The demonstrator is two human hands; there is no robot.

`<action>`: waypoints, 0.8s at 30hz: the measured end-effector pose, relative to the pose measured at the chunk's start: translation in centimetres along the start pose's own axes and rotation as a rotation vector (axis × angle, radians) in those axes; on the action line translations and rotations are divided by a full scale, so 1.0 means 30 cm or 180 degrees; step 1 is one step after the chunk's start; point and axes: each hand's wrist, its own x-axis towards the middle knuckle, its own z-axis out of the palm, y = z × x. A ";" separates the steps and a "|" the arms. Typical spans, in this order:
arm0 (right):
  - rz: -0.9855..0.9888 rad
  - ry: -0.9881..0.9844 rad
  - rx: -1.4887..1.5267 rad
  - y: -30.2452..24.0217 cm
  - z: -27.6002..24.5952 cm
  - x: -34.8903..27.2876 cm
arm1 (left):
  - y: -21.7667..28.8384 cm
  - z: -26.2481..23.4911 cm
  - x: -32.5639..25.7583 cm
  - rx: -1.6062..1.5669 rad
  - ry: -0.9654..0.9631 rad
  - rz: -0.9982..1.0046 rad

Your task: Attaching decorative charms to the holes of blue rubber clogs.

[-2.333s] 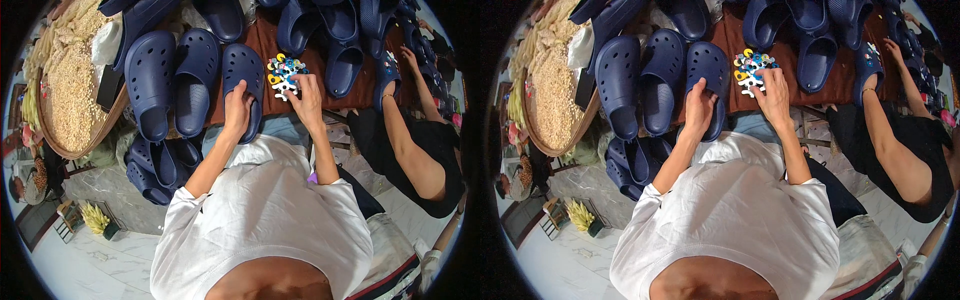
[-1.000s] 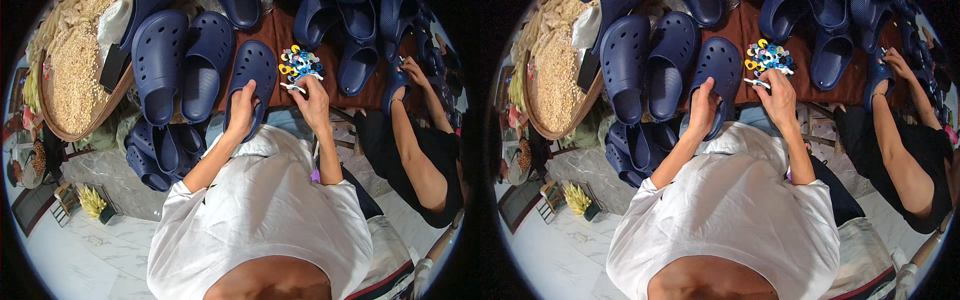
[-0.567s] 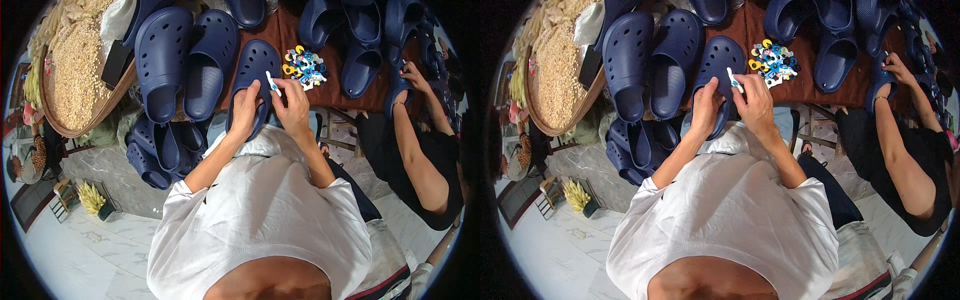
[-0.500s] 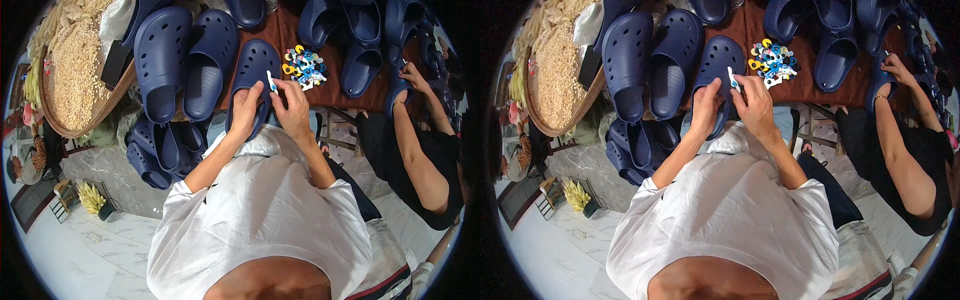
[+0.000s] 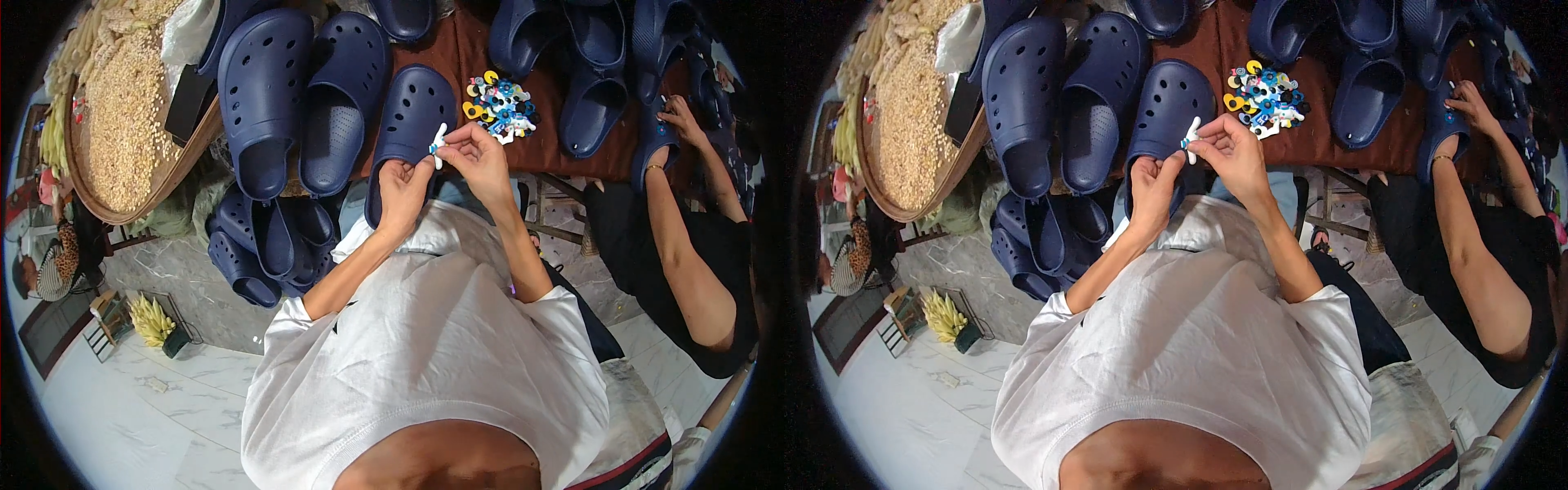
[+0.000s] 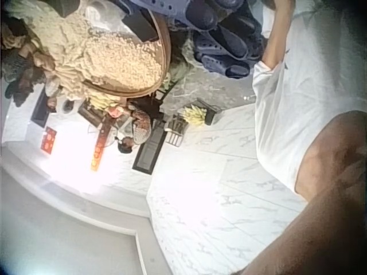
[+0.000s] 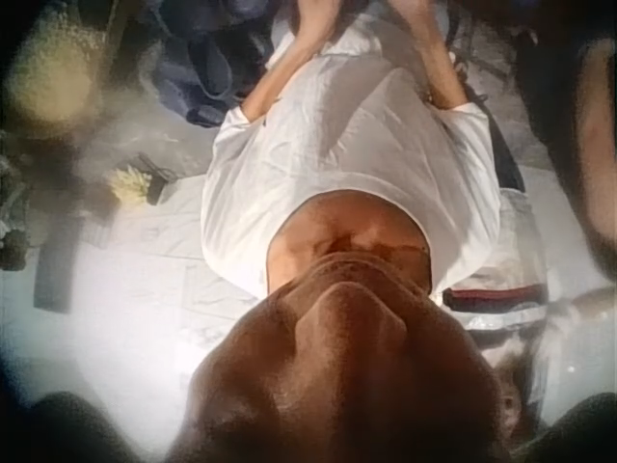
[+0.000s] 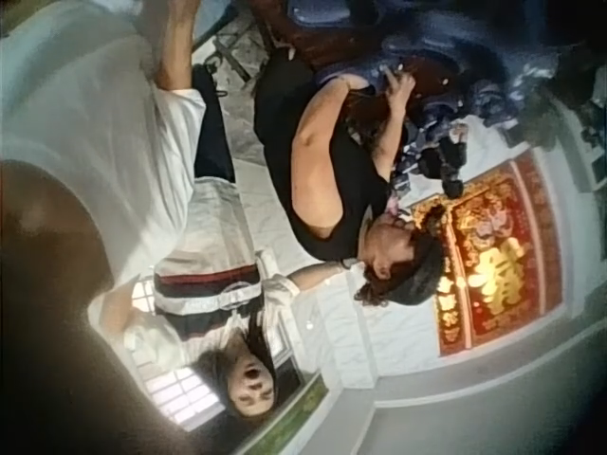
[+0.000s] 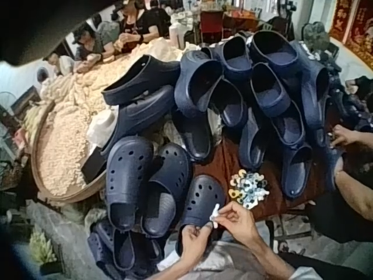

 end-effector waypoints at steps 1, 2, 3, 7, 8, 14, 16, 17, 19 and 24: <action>0.0001 -0.0005 0.0002 0.017 -0.002 0.008 | -0.006 -0.004 -0.001 0.0018 0.0049 0.0011; 0.0074 -0.0074 0.0102 0.030 -0.006 0.015 | -0.011 -0.008 0.002 0.0018 0.0052 0.0012; 0.0145 -0.0142 0.0202 0.040 -0.010 0.019 | -0.016 -0.011 0.005 -0.0018 0.0016 0.0026; 0.0235 -0.0035 0.0498 0.039 0.005 0.017 | -0.010 -0.022 0.011 -0.0176 -0.0159 -0.0088; 0.0299 -0.0073 0.0674 0.042 0.007 0.017 | -0.009 -0.023 0.011 -0.0175 -0.0163 -0.0088; 0.0623 -0.0090 0.0739 0.035 0.002 0.018 | -0.024 -0.035 0.016 -0.0250 -0.0284 -0.0157; 0.0636 -0.0072 0.0687 0.043 0.000 0.013 | -0.034 -0.016 0.014 0.0222 -0.0145 0.0135; 0.0538 -0.0062 0.0752 0.046 -0.001 0.010 | -0.028 -0.012 0.020 0.0220 -0.0149 0.0136; 0.0436 -0.0053 0.0815 0.047 -0.005 0.004 | -0.012 -0.007 0.038 0.0394 -0.0189 -0.0137; 0.0296 -0.0087 0.0377 0.036 -0.023 -0.018 | -0.033 0.020 0.047 0.0618 0.0004 0.0385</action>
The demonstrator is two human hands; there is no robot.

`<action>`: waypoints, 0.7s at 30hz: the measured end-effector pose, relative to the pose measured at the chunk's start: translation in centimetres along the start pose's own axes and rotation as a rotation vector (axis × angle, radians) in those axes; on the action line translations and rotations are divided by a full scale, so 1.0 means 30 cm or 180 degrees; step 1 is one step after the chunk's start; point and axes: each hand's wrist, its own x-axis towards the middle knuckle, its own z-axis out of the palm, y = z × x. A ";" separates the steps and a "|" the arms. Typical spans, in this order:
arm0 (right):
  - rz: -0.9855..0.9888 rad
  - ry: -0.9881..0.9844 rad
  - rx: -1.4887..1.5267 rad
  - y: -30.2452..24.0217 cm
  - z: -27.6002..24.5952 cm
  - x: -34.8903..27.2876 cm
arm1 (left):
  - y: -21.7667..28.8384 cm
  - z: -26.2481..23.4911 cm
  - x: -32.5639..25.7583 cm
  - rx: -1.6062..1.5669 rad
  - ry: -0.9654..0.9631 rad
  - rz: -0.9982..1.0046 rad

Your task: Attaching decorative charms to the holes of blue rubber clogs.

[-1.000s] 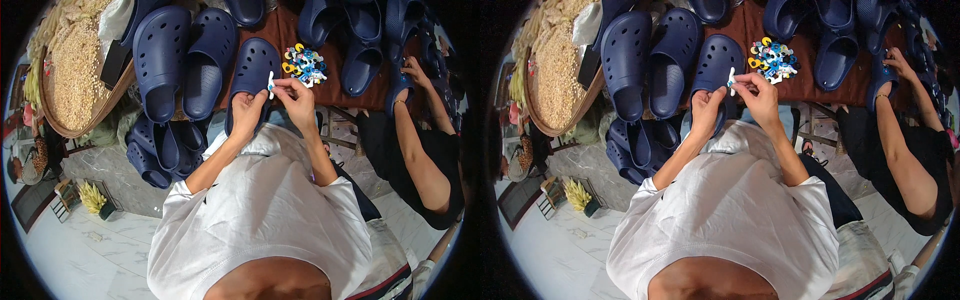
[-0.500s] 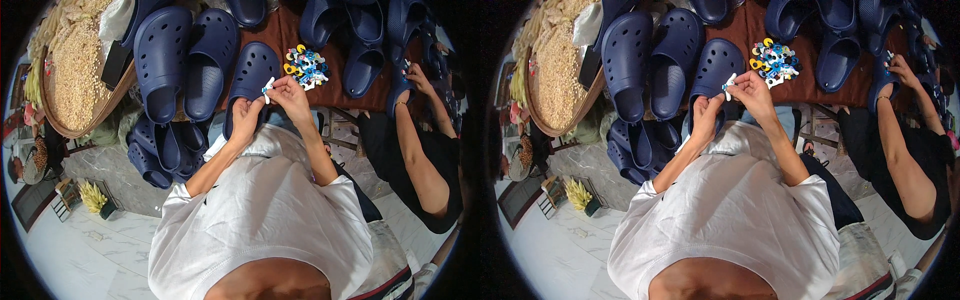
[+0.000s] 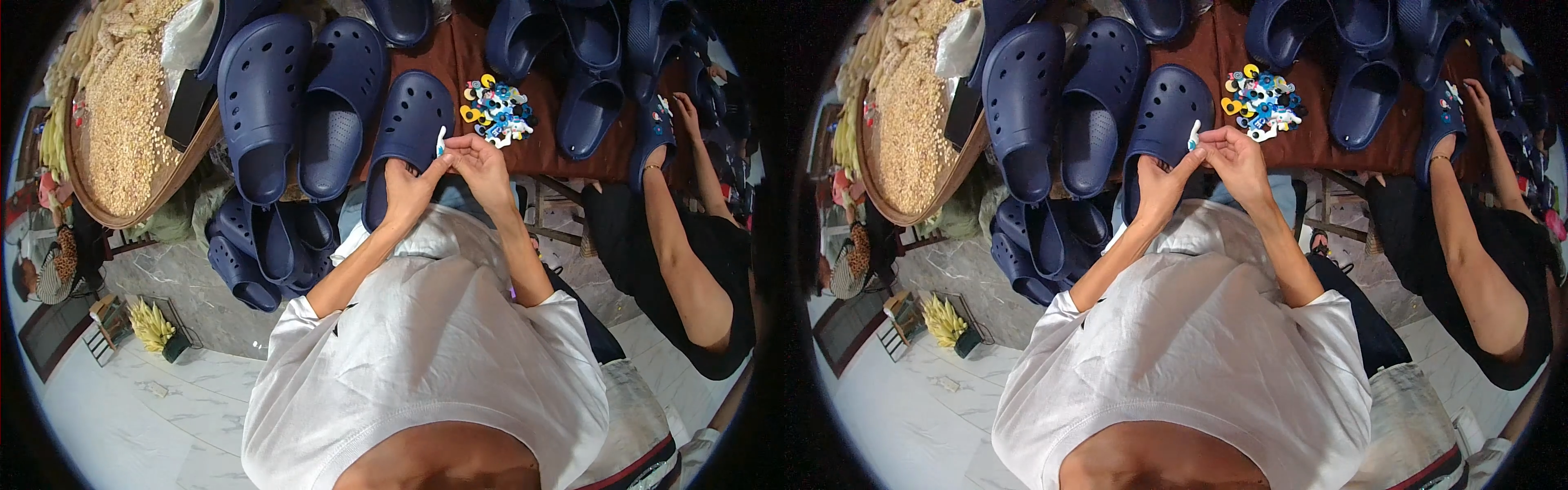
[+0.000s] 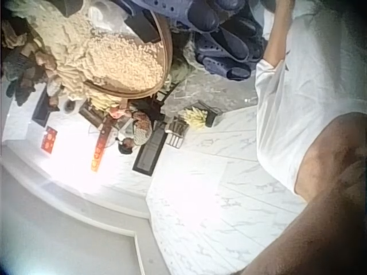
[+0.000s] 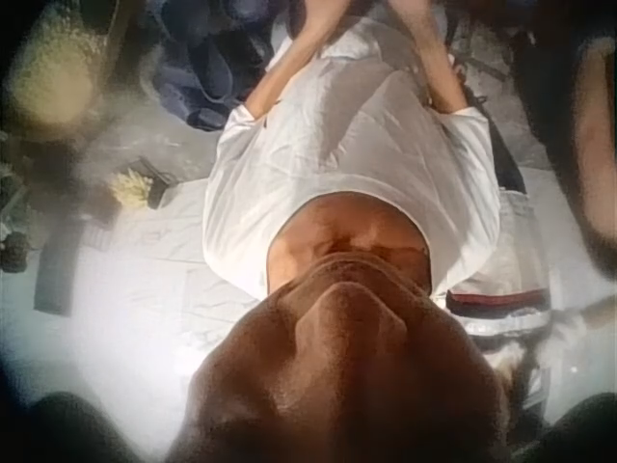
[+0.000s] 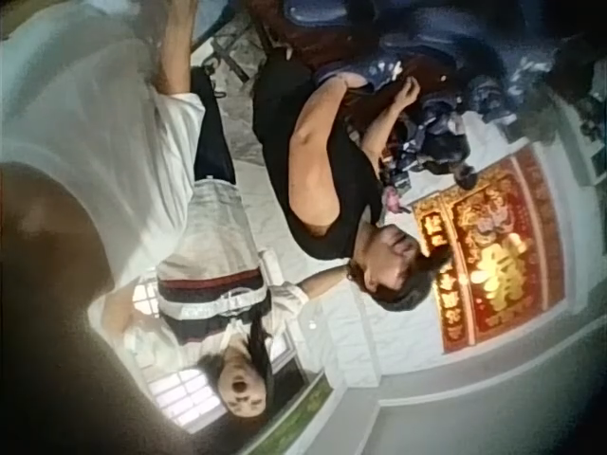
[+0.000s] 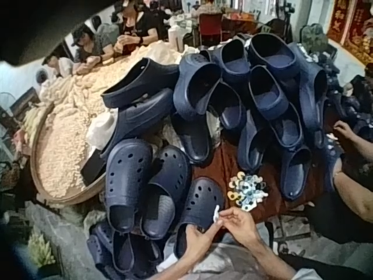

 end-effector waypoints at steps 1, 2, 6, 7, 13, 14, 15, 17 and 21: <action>-0.0002 0.0001 0.0001 -0.005 0.001 -0.003 | -0.001 0.000 0.002 -0.0023 0.0014 0.0030; 0.0024 0.0007 -0.0078 -0.013 0.004 -0.006 | -0.002 0.001 0.002 -0.0022 0.0014 0.0032; -0.0011 0.0002 -0.0269 -0.003 -0.001 -0.016 | -0.010 0.007 0.010 0.0078 0.0168 0.0191; -0.0012 -0.0001 -0.0269 0.000 0.001 -0.019 | -0.019 0.008 0.014 0.0207 0.0249 0.0317; -0.0269 0.0111 -0.0353 -0.014 0.037 -0.051 | -0.057 0.005 0.027 0.0957 0.0622 0.0604; -0.0296 0.0148 -0.0499 -0.010 0.036 -0.055 | -0.056 0.006 0.027 0.0958 0.0621 0.0606; -0.0324 0.0185 -0.0645 -0.005 0.035 -0.057 | -0.054 0.007 0.027 0.1078 0.0644 0.0650; -0.0465 0.0287 -0.0812 0.003 0.032 -0.054 | -0.049 0.005 0.029 0.1198 0.0660 0.0695; -0.1064 0.0449 -0.1257 -0.052 0.052 -0.041 | -0.055 -0.017 0.022 0.0773 0.0290 0.0634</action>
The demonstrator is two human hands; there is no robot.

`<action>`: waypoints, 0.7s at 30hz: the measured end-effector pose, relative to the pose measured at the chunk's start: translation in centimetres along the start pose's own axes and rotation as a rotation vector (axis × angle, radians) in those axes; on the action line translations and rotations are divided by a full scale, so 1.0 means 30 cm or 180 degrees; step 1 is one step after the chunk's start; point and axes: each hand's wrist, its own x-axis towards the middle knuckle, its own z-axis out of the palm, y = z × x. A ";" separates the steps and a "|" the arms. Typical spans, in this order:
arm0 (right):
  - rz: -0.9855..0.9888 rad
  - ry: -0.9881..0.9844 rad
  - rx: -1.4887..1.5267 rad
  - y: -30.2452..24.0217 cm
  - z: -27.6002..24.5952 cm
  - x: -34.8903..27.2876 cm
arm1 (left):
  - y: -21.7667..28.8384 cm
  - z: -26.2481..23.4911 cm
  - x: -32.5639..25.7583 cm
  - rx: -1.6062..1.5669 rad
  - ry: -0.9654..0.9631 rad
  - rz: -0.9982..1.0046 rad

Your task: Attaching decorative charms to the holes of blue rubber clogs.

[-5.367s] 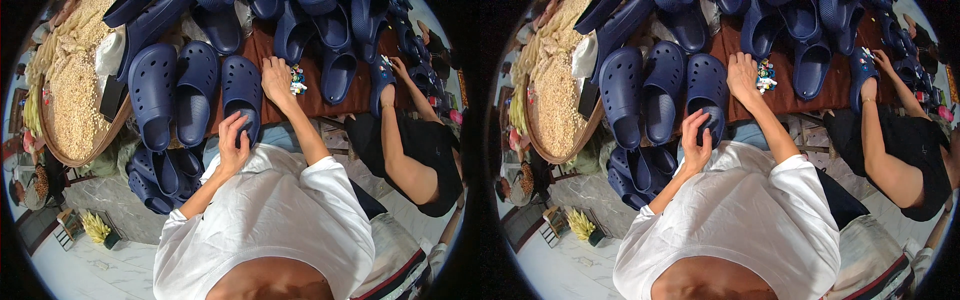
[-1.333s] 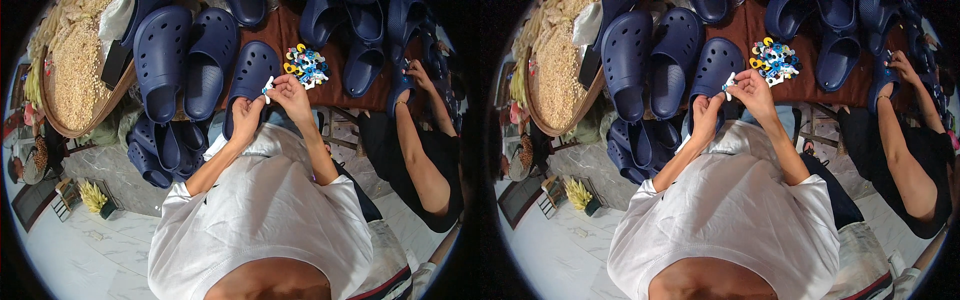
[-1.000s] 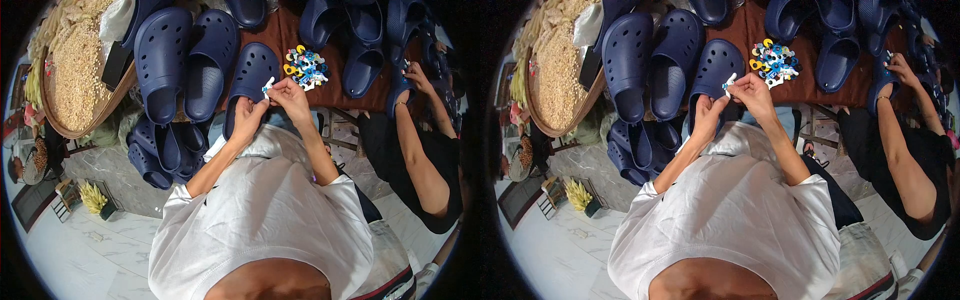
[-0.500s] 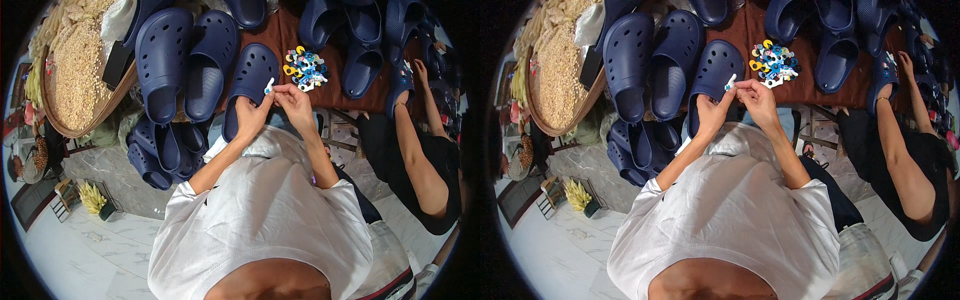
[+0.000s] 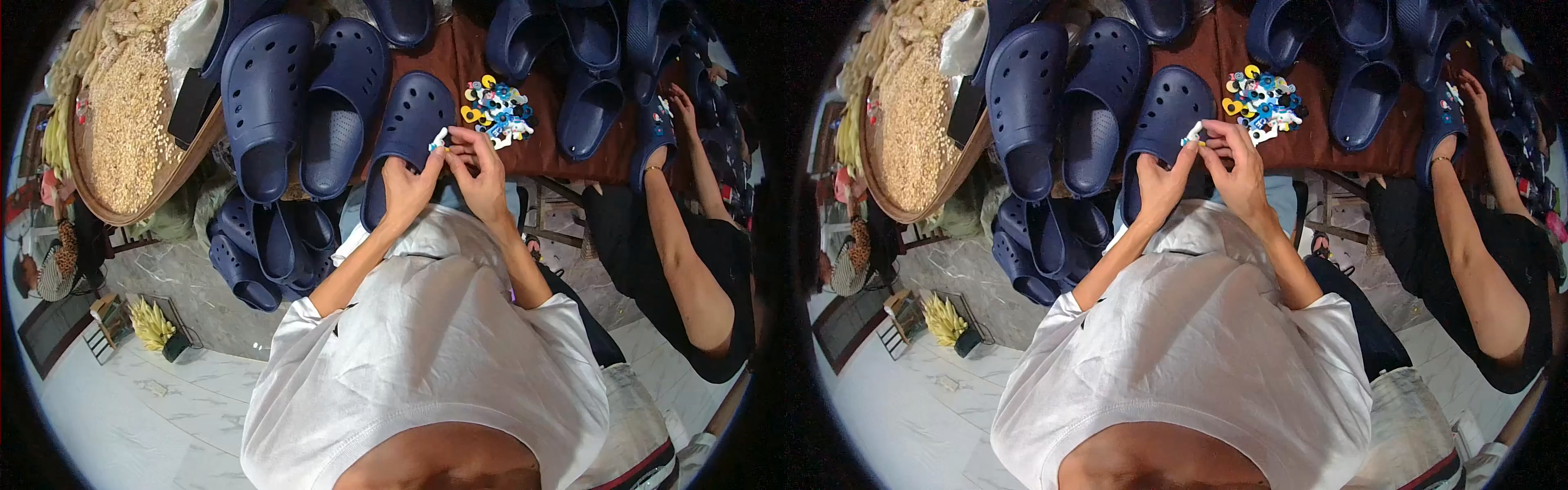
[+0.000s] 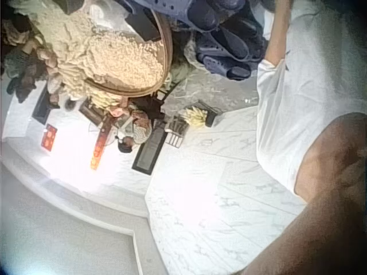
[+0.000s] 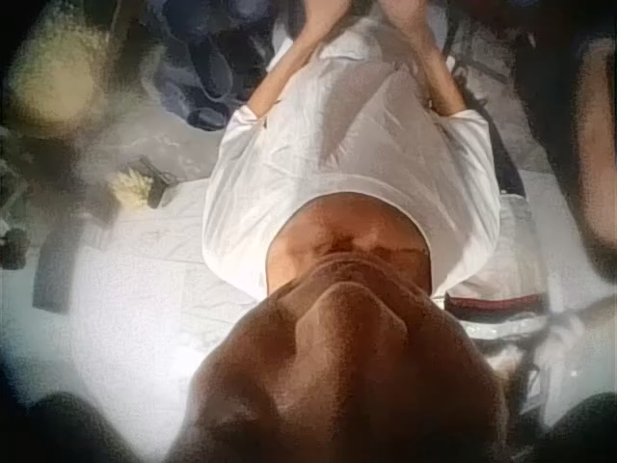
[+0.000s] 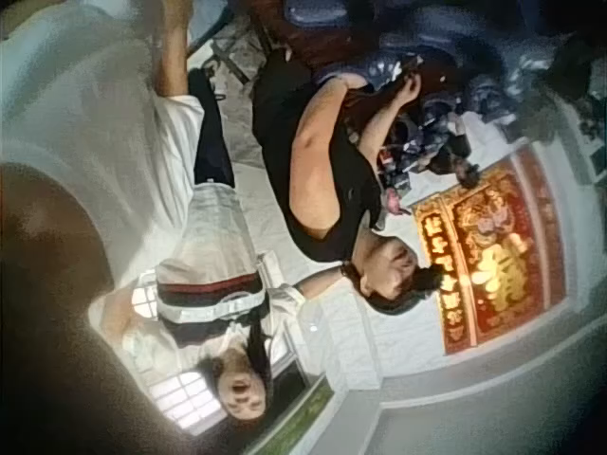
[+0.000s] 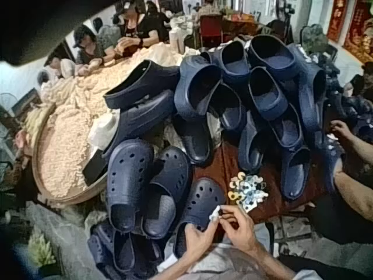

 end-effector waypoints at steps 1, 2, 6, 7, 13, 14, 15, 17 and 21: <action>-0.0001 0.0011 0.0002 -0.004 -0.004 0.007 | -0.006 -0.003 -0.007 -0.0246 -0.0097 -0.0008; -0.0159 -0.0097 -0.0184 -0.004 -0.010 0.016 | -0.014 -0.028 -0.007 -0.0243 -0.0107 -0.0004; -0.0640 -0.0459 -0.0647 0.002 -0.038 0.043 | 0.036 -0.071 -0.012 -0.1388 -0.0467 -0.1103; -0.0646 -0.0460 -0.0646 -0.006 -0.040 0.047 | 0.046 -0.073 -0.014 -0.1280 -0.0465 -0.1135; -0.0283 -0.0517 -0.0459 -0.020 -0.030 0.046 | -0.008 -0.103 -0.008 -0.1050 -0.0600 -0.1139; -0.0287 -0.0511 -0.0462 -0.017 -0.028 0.046 | -0.016 -0.105 -0.006 -0.1078 -0.0635 -0.1118; -0.0404 -0.0478 -0.0508 -0.007 -0.026 0.043 | -0.022 -0.106 -0.009 -0.1079 -0.0641 -0.1114; -0.0483 -0.0382 -0.0437 0.004 -0.020 0.041 | 0.019 -0.095 -0.010 -0.1003 -0.0581 -0.1114; -0.0872 -0.0311 -0.0822 -0.009 -0.025 0.041 | 0.003 -0.095 0.002 -0.1240 -0.0622 -0.1252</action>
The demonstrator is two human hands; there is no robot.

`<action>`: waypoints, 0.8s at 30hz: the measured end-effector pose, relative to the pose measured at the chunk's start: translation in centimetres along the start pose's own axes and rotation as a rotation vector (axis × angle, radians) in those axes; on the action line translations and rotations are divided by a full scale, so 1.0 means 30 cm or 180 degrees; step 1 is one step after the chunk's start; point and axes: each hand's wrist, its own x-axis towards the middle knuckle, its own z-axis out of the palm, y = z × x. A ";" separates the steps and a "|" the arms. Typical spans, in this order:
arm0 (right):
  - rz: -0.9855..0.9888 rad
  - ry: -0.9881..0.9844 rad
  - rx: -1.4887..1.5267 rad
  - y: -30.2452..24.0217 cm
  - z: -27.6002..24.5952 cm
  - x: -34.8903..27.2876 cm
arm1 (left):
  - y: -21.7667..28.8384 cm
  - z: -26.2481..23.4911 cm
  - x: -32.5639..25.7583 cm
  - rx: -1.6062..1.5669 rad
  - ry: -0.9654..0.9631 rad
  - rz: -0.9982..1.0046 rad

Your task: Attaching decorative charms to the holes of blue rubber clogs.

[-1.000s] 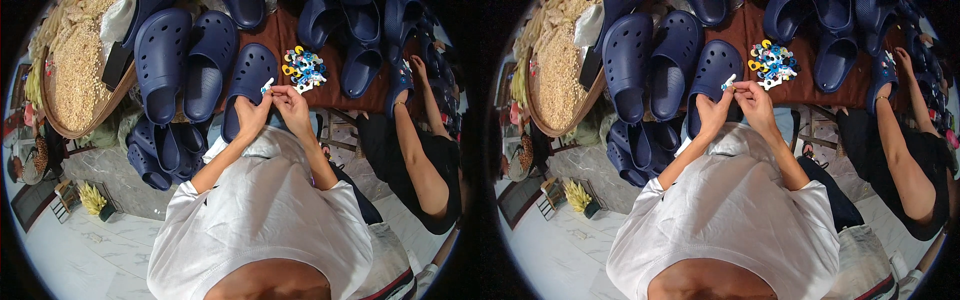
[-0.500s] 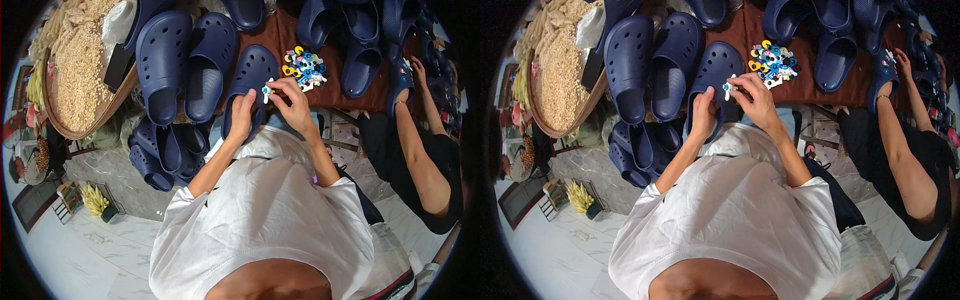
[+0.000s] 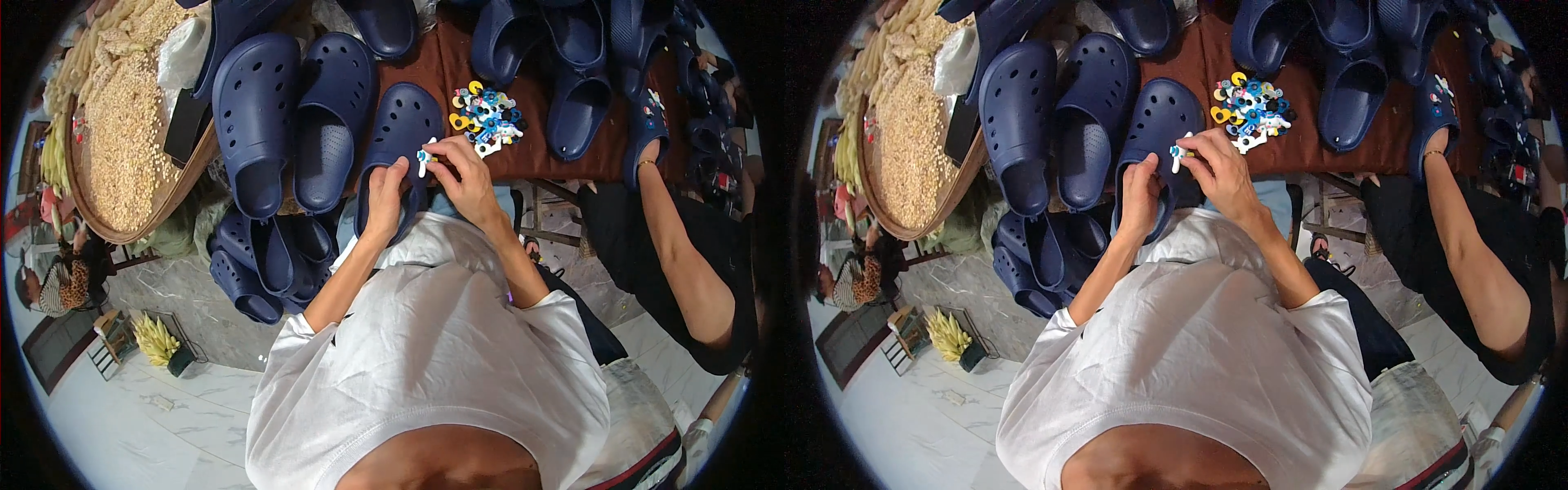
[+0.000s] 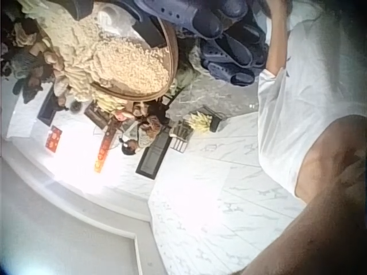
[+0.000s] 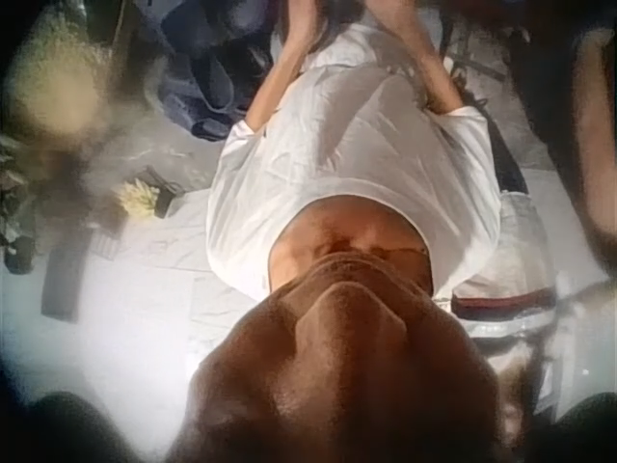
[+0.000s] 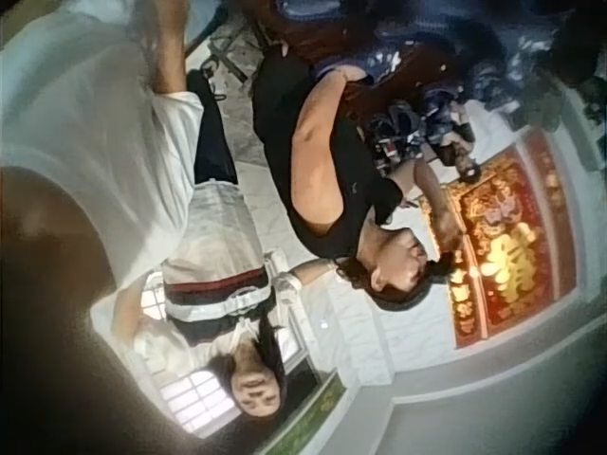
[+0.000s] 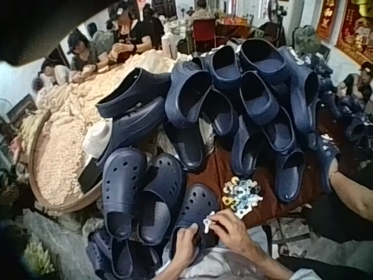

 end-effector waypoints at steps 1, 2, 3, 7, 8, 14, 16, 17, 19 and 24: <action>0.0055 -0.0002 0.0023 -0.006 -0.001 -0.004 | 0.008 0.007 -0.005 -0.0139 -0.0006 -0.0019; 0.0109 -0.0005 0.0045 -0.009 -0.003 -0.005 | 0.016 0.013 -0.007 -0.0278 -0.0013 -0.0038; 0.0108 0.0000 0.0040 -0.002 -0.009 -0.006 | 0.022 0.021 -0.006 -0.0278 -0.0020 -0.0037; 0.0371 0.0222 -0.0238 0.044 -0.058 0.009 | 0.066 0.059 -0.009 -0.1020 0.0061 -0.0085; 0.0316 0.0297 -0.0637 0.068 -0.070 0.021 | 0.075 0.066 -0.008 -0.1268 0.0139 -0.0151; 0.0230 0.0199 -0.1784 0.099 -0.075 0.085 | 0.058 0.071 0.042 -0.1647 0.0191 -0.0356; 0.0238 0.0191 -0.1862 0.105 -0.062 0.093 | 0.060 0.077 0.058 -0.1718 0.0213 -0.0364; 0.0257 0.0185 -0.1941 0.111 -0.057 0.096 | 0.062 0.079 0.065 -0.1786 0.0232 -0.0382; 0.0221 0.0208 -0.1950 0.125 -0.057 0.100 | 0.052 0.064 0.082 -0.1861 0.0180 -0.0442; 0.0100 0.0284 -0.2013 0.120 -0.059 0.102 | 0.057 0.054 0.084 -0.1998 -0.0046 -0.0481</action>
